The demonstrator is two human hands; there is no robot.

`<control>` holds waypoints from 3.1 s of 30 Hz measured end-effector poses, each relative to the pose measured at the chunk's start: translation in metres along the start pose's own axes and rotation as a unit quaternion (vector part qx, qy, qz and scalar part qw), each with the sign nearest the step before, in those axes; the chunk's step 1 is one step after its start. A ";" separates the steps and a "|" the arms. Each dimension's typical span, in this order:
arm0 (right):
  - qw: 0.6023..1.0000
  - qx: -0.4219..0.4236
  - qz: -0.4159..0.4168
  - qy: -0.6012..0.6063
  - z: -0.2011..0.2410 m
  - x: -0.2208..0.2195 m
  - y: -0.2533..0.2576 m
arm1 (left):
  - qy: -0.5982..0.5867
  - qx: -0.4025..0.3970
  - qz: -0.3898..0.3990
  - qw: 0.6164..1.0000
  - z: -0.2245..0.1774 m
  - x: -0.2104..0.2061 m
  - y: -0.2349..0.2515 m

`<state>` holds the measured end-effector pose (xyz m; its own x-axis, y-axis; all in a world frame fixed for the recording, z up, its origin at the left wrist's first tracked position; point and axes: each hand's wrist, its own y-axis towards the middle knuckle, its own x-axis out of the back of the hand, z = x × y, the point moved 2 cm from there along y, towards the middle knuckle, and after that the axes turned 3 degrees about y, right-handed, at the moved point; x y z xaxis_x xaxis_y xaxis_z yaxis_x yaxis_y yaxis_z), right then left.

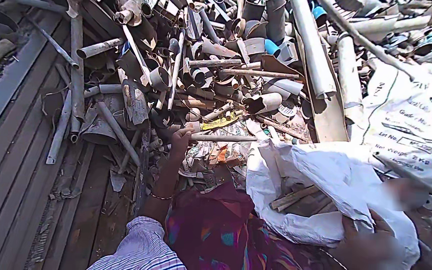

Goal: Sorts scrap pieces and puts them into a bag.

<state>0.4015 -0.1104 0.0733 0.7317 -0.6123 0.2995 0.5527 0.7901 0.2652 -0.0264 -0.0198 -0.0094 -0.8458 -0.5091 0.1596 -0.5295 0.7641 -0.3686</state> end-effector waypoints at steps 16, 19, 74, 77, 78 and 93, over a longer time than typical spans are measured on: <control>0.999 -0.018 0.020 -0.019 0.003 0.000 -0.003 | 0.335 -0.213 0.507 0.765 0.027 -0.205 -0.087; 1.000 0.006 0.025 -0.011 -0.006 0.005 -0.001 | 0.387 -0.212 0.298 0.846 0.037 -0.175 -0.010; 1.000 -0.016 0.023 -0.009 -0.010 -0.007 -0.001 | 0.510 -0.176 0.179 0.823 0.098 -0.149 0.058; 1.000 -0.009 0.021 -0.019 -0.009 -0.006 -0.001 | 0.480 -0.133 0.186 0.847 0.092 -0.144 0.061; 1.000 -0.010 0.021 -0.021 -0.008 -0.006 -0.001 | 0.472 -0.123 0.190 0.852 0.090 -0.142 0.061; 0.999 -0.016 0.027 -0.028 -0.005 -0.006 -0.001 | 0.365 -0.226 0.156 0.890 0.081 -0.140 0.034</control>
<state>0.3985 -0.1069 0.0664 0.7374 -0.5686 0.3645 0.5259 0.8220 0.2182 0.0795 0.0458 -0.1190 -0.6861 0.0223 0.7272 -0.0943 0.9884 -0.1193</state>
